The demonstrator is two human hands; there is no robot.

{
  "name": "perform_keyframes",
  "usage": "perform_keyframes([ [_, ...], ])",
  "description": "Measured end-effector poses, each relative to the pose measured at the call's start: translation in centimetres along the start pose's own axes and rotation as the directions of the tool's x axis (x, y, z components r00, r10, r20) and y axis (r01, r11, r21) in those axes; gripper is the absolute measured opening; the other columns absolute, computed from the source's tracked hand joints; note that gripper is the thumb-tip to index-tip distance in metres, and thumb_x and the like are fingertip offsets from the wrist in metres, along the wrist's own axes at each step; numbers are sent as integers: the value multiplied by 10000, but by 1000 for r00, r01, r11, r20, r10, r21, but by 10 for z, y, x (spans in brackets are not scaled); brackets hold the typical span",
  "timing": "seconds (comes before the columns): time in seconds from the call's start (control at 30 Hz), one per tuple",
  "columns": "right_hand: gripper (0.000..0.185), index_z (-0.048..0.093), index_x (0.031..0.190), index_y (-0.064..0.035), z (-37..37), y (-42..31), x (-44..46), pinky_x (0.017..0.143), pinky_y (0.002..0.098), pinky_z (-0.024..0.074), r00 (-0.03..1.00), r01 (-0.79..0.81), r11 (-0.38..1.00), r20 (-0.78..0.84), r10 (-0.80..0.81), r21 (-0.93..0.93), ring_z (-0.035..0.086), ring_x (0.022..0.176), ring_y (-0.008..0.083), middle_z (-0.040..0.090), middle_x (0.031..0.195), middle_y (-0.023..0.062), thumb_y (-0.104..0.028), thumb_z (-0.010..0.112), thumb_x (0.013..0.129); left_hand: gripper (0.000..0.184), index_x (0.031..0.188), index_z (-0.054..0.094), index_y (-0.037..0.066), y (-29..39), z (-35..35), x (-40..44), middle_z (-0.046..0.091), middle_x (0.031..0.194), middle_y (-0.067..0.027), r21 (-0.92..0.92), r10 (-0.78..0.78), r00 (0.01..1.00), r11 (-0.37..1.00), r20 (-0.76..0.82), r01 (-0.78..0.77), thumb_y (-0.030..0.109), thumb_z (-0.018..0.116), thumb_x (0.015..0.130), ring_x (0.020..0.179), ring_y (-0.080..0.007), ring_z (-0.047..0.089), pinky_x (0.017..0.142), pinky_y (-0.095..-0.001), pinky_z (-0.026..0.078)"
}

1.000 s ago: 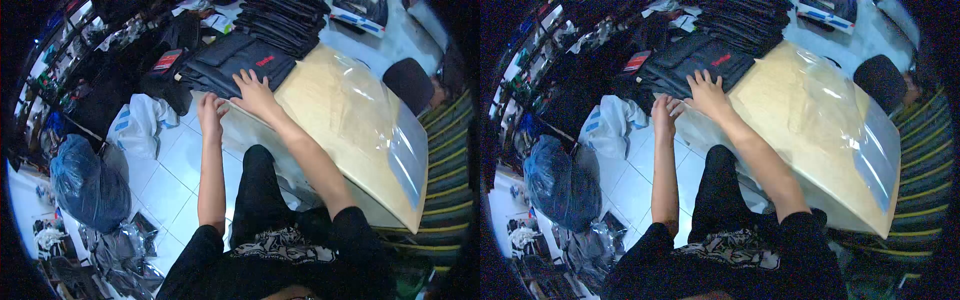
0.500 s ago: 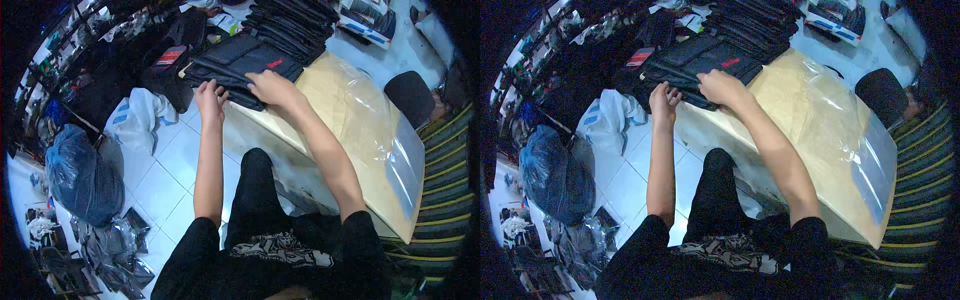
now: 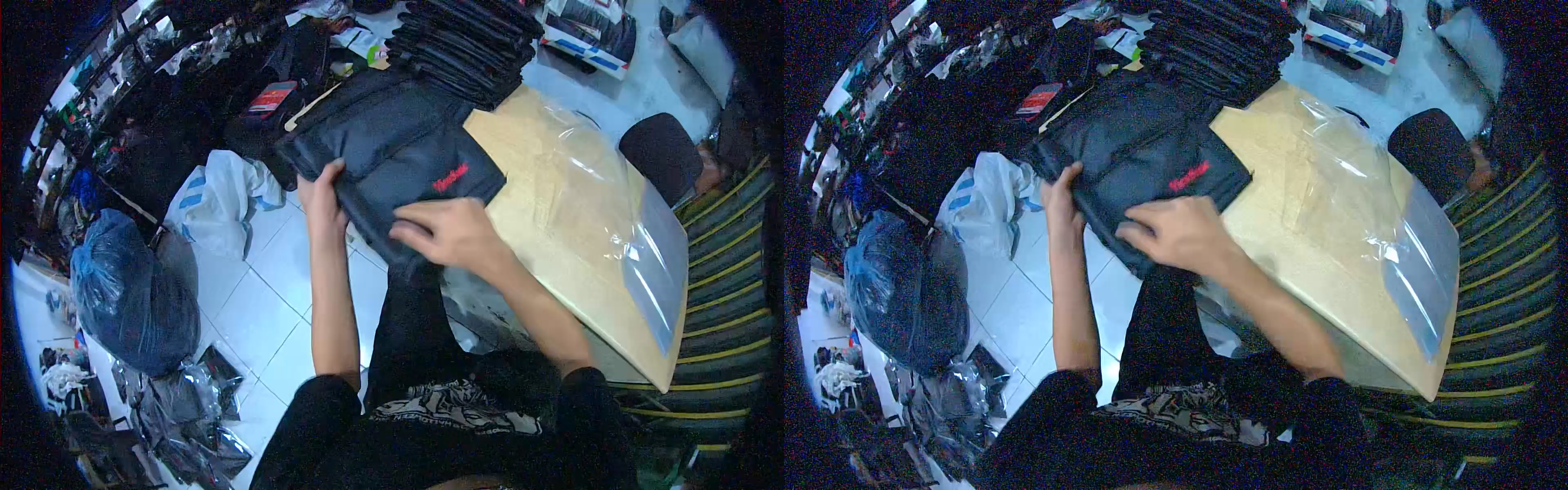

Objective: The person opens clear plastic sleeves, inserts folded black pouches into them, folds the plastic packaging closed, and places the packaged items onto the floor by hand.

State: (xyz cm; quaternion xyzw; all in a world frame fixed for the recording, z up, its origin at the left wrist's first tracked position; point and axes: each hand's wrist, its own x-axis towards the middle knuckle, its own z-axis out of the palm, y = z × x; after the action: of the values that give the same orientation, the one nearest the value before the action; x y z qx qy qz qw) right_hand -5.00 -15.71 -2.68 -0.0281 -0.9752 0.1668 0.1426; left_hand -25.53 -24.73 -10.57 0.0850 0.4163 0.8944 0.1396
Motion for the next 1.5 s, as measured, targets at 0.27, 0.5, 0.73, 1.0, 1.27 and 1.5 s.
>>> perform_keyframes([
  [0.27,937,253,1385,54,-3,53,-19,1047,341,312,965,-178,250,118,234,952,424,1235,258,401,1369,188,-191,801,666,675,1241,458,-36,50,-119,-70,579,1144,-149,-31,157,950,988,271,-154,76,687,616,1022,-286,588,941,-389,447],
  [0.5,596,532,1166,38,-1,10,-42,895,312,452,915,-46,416,-130,383,908,586,992,186,622,1100,99,-102,813,659,700,1210,475,-41,80,-93,-102,593,1115,-132,202,20,953,976,302,-85,70,760,581,1000,-245,591,907,-369,460],
  [0.73,456,543,1052,37,3,-22,-71,809,359,489,531,-271,705,-509,678,656,642,904,300,651,957,203,-220,746,735,589,1204,443,-61,59,-10,-151,554,1138,-156,426,174,949,862,263,-276,76,758,726,1045,-244,540,951,-354,392],
  [1.0,622,387,1149,61,10,-62,-88,781,504,459,473,-306,744,-584,660,593,553,922,483,560,957,300,-207,750,720,538,1245,345,-83,18,45,-237,480,1211,-222,547,522,653,366,549,-753,26,638,808,1121,-322,469,1006,-410,329],
  [1.27,653,351,1208,57,-4,-34,-95,781,421,496,481,-287,729,-564,671,622,600,910,436,597,1015,273,-173,748,743,488,1254,351,-85,11,52,-261,498,1172,-166,330,146,848,877,510,-349,12,578,833,1061,-214,492,936,-329,376],
  [1.5,1106,198,1366,95,-18,-37,-171,1075,392,269,794,-195,822,-406,452,535,348,1276,390,350,1343,302,-352,832,578,220,976,557,-38,6,36,-255,613,902,-102,272,-169,899,960,404,58,4,655,783,743,-168,579,706,-289,484],
])
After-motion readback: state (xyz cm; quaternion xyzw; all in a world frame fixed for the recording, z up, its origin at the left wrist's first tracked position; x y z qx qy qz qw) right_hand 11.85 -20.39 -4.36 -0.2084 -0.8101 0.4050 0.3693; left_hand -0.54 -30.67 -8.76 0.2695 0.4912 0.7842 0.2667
